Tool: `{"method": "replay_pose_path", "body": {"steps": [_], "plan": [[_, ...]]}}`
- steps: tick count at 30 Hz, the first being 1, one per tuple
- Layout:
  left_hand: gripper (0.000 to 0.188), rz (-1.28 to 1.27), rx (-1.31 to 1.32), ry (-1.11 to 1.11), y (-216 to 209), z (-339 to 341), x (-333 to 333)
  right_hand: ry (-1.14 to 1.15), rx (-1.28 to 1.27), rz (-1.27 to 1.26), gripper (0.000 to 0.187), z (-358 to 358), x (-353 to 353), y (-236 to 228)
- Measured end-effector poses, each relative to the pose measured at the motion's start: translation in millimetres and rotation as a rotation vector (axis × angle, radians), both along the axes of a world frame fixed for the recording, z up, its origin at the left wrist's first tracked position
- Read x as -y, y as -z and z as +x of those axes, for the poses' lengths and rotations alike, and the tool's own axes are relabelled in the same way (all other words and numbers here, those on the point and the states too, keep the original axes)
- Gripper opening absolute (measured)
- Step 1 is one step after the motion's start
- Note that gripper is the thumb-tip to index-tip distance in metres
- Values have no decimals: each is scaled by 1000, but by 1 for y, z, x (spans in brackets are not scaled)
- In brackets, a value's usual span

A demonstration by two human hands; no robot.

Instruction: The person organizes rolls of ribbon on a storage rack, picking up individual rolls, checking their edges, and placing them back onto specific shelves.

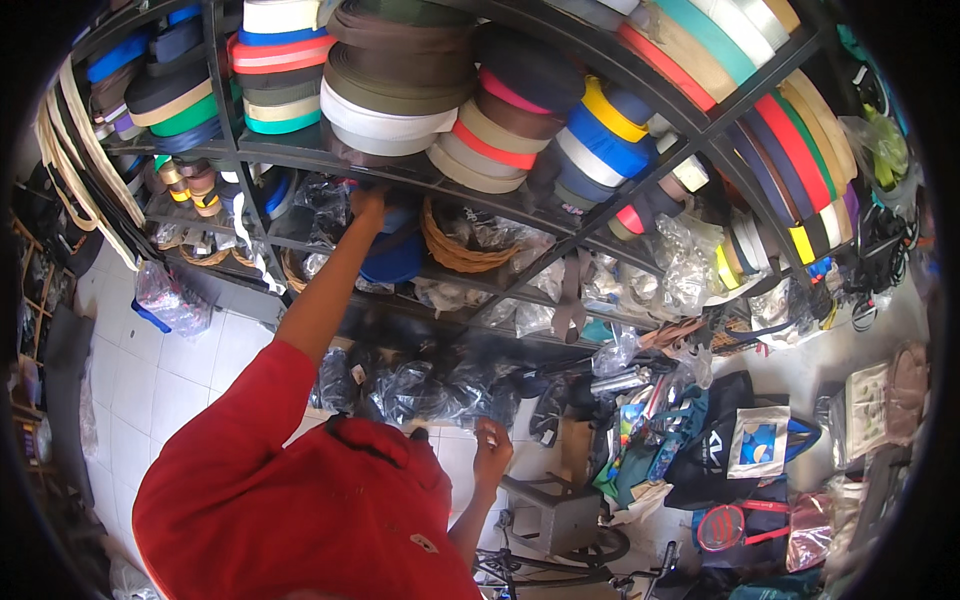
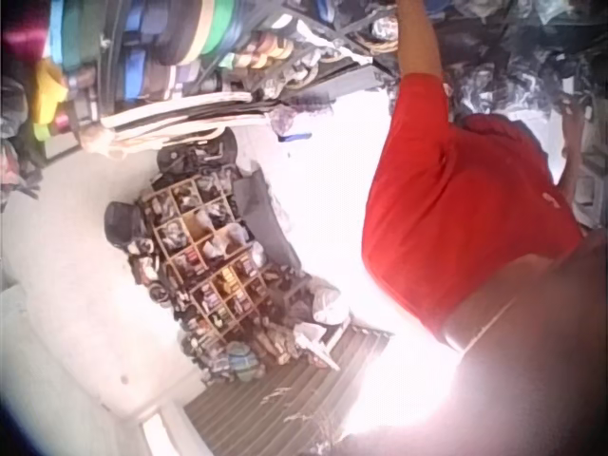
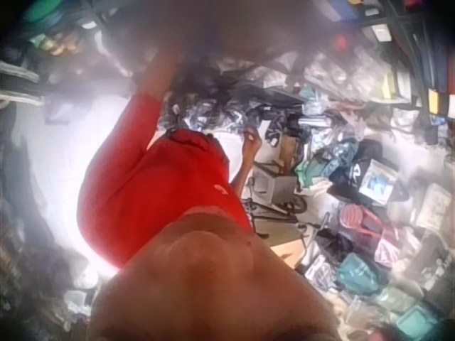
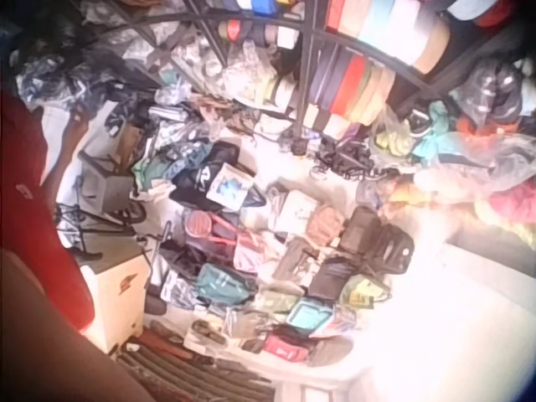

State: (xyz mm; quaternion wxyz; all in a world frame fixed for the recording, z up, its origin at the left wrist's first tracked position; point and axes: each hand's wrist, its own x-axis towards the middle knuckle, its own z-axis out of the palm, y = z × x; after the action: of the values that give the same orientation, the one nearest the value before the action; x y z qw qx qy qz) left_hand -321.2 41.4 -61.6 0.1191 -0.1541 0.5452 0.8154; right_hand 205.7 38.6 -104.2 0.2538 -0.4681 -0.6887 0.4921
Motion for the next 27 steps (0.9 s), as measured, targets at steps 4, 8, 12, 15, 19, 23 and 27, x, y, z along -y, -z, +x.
{"method": "replay_pose_path", "body": {"steps": [4, 8, 12, 15, 19, 23, 27], "plan": [[61, 102, -43, -24, -14, 28, 11, -10, -6, -5, 17, 6, 0, 7], [58, 196, -153, 13, -23, 49, 31, -65, 0, 7, 17, -1, -1, 5], [58, 191, -249, 73, -32, 66, 56, -108, 3, 11, 18, -8, -7, 6], [48, 141, -266, 90, -53, 91, 74, -138, -2, 27, 18, -21, -7, -4], [45, 146, -288, 150, -75, 125, 100, -211, -30, 26, 19, -37, -11, -13], [44, 25, -351, 232, -81, 144, 130, -288, -29, 49, 18, -62, -15, -32], [42, -147, -400, 321, -97, 162, 154, -403, -90, 89, 17, -91, -19, -61]]}}
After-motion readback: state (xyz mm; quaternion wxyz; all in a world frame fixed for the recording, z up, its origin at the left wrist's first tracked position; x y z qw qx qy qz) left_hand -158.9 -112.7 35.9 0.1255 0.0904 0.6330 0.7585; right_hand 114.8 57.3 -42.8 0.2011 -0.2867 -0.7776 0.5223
